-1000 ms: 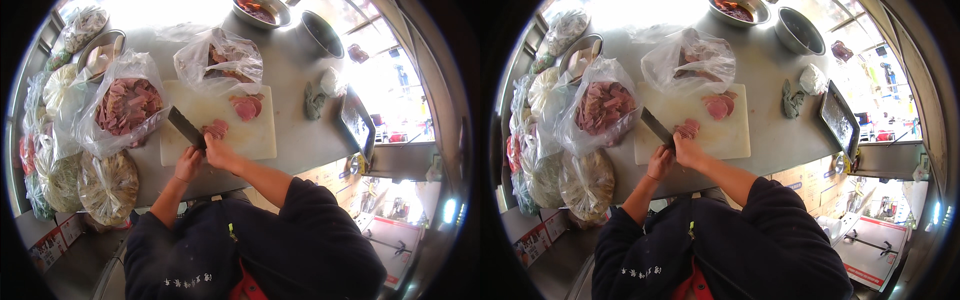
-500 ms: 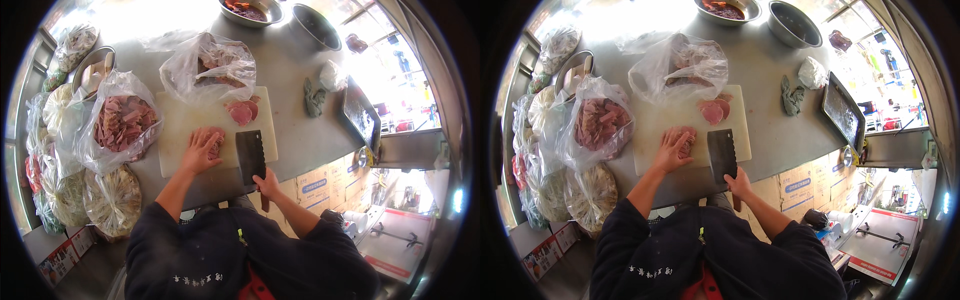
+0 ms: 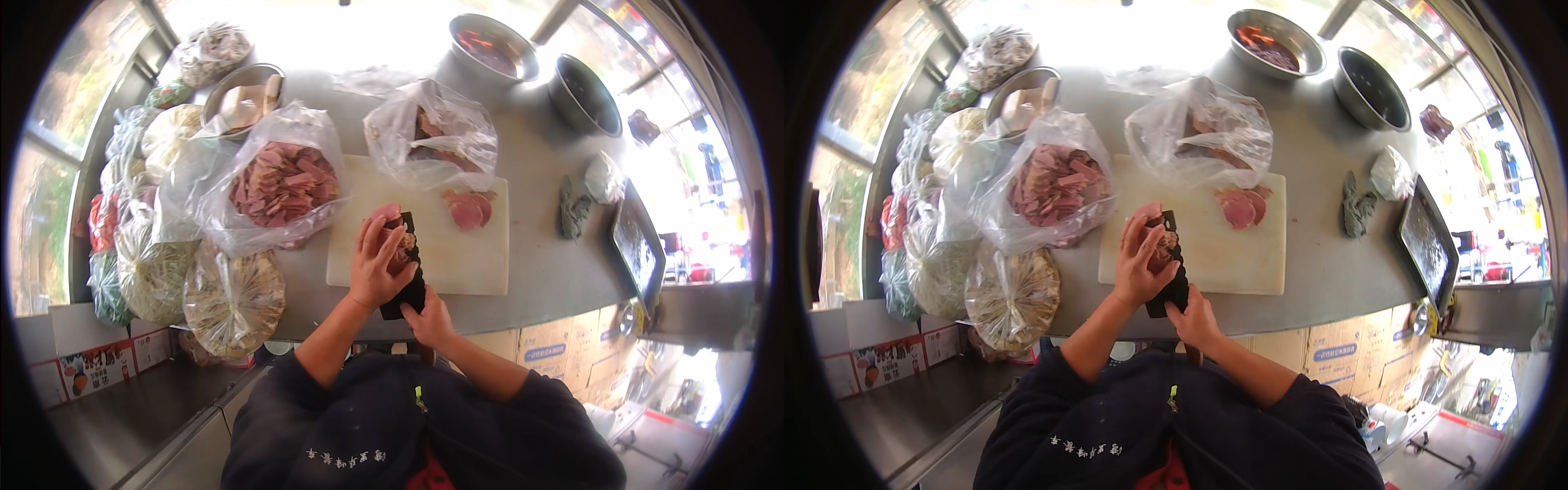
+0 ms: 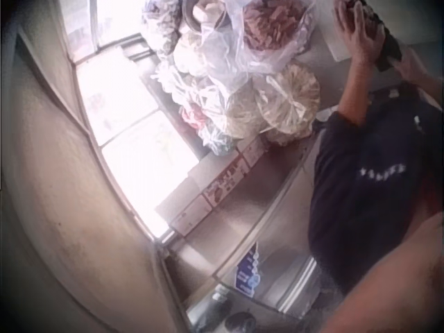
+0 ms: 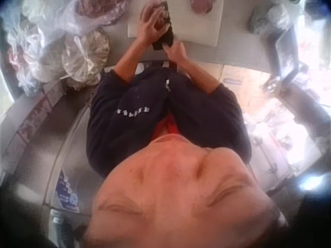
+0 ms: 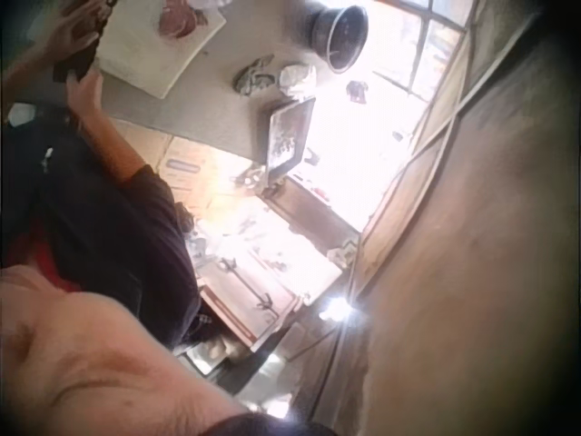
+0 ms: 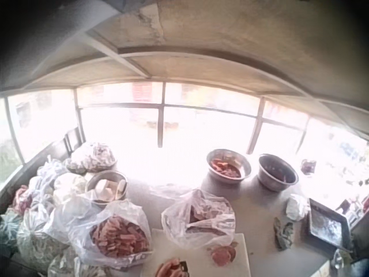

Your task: The person slices pieces of raw meat on a white cutting board using a cleaver. Sliced meat is gathered and placed into a plastic bag. The person repeats this process with multiple pieces of meat throughout the clip.

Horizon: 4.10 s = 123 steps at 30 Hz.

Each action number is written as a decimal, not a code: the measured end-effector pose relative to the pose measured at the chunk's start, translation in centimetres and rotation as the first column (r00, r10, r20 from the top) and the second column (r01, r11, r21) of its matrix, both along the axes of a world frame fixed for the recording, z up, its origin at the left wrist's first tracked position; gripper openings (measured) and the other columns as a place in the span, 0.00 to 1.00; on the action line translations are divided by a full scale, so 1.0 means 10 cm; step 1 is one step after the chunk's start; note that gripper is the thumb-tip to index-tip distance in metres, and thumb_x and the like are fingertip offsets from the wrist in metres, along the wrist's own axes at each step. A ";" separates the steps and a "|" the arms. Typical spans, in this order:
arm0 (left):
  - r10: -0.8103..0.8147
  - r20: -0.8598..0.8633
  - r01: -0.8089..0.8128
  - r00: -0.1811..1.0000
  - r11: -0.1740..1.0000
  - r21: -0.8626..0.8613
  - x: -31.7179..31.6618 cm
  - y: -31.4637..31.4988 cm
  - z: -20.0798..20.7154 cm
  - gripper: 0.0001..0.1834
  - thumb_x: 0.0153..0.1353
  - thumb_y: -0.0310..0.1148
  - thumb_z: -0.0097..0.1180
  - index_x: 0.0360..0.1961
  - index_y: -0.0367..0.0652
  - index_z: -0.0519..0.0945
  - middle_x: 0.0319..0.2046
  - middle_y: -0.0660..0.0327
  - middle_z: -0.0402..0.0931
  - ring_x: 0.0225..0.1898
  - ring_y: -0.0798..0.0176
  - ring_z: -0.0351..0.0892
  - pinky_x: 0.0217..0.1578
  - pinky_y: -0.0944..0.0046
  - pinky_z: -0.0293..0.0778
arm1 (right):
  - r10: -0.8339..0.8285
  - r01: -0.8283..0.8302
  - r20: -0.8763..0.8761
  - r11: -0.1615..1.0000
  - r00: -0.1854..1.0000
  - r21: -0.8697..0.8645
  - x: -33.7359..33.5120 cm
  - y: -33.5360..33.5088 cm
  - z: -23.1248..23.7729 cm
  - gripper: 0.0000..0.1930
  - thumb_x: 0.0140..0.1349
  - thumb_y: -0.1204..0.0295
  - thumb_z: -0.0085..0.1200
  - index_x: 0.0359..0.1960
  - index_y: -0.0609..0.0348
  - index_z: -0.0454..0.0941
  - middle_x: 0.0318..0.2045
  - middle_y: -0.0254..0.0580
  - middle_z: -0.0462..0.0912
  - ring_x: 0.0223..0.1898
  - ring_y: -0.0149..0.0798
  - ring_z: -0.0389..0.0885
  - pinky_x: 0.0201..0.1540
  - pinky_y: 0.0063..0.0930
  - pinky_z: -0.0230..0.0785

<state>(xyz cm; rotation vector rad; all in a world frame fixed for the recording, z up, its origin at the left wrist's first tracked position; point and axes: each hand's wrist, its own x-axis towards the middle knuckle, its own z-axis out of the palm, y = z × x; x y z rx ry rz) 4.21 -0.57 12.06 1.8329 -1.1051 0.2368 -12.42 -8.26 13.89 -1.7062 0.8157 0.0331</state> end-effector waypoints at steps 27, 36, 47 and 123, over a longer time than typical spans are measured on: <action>-0.340 -0.083 0.348 0.937 0.884 0.311 0.04 -1.59 -0.46 0.34 0.58 0.33 0.67 0.66 0.45 0.73 0.63 0.50 0.73 0.65 0.44 0.71 0.64 0.48 0.69 | -0.731 0.717 -0.089 0.626 0.677 0.307 -1.54 -0.56 -0.16 0.08 0.66 0.75 0.58 0.43 0.62 0.72 0.23 0.36 0.76 0.19 0.30 0.75 0.21 0.30 0.70; -0.397 0.023 0.308 0.917 0.746 0.590 0.00 -1.64 -0.68 0.28 0.53 0.29 0.68 0.58 0.45 0.78 0.54 0.56 0.76 0.57 0.44 0.74 0.59 0.45 0.71 | -0.769 0.707 -0.011 0.581 0.639 0.404 -1.87 -0.67 -0.30 0.12 0.64 0.79 0.58 0.48 0.62 0.71 0.26 0.35 0.76 0.20 0.30 0.77 0.23 0.30 0.72; 0.233 -0.428 -0.126 0.873 0.956 0.264 -0.41 -0.46 -0.22 0.22 0.59 0.25 0.65 0.56 0.36 0.79 0.52 0.51 0.81 0.53 0.50 0.81 0.54 0.57 0.76 | -0.376 0.319 0.107 0.881 0.920 0.350 -1.61 -1.56 -0.32 0.14 0.64 0.79 0.57 0.48 0.62 0.68 0.29 0.39 0.78 0.25 0.31 0.79 0.28 0.29 0.74; -0.008 -0.180 0.081 0.984 0.913 0.401 -1.00 -0.77 -0.78 0.14 0.59 0.26 0.60 0.46 0.37 0.80 0.54 0.52 0.75 0.60 0.43 0.71 0.55 0.48 0.75 | 0.696 -0.501 -0.150 0.333 0.702 -0.799 0.24 -1.71 -0.72 0.14 0.70 0.67 0.45 0.49 0.67 0.71 0.56 0.61 0.78 0.49 0.61 0.82 0.47 0.52 0.77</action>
